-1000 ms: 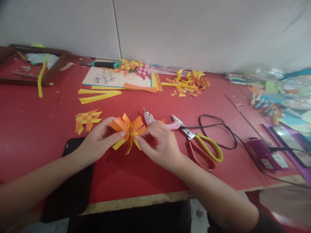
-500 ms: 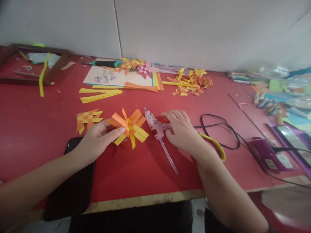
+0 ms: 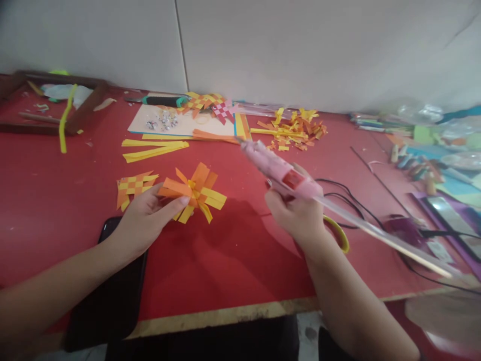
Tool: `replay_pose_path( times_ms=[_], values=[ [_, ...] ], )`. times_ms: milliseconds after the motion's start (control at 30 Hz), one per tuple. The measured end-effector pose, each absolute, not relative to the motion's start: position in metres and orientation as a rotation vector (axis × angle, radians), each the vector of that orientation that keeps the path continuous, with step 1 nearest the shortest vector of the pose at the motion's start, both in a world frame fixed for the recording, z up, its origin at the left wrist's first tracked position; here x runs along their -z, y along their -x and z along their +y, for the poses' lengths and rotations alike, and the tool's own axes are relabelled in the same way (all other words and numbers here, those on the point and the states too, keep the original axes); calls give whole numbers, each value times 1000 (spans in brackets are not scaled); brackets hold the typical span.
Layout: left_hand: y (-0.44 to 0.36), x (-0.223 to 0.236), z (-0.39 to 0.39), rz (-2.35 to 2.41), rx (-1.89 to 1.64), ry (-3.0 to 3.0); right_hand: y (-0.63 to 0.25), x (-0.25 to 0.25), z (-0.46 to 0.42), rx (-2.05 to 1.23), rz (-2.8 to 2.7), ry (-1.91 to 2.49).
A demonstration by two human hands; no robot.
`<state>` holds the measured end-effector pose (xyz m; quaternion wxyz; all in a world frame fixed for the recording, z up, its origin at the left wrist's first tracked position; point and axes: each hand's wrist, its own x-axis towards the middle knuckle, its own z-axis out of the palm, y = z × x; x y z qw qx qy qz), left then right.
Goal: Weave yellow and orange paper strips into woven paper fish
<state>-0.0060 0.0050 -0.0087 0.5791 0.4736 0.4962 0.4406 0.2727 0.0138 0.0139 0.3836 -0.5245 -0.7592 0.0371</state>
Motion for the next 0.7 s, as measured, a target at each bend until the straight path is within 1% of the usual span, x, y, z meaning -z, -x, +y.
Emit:
replay_pose_path(
  times_ms=[133,233,467,700],
  values=[
    [6,9,4,1186,-988,-1135,-262,-23,-1,-195,-2087,1098],
    [6,9,4,1197,-977,-1148,-251,-26,-5,-112,-2162,1029],
    [6,9,2,1184,-1019,-1227,-242,-21,-6,-13,-2287,1077],
    [8,10,1,1094,-1002,-1301,-243,-13,-5,38,-2241,1068]
  ],
)
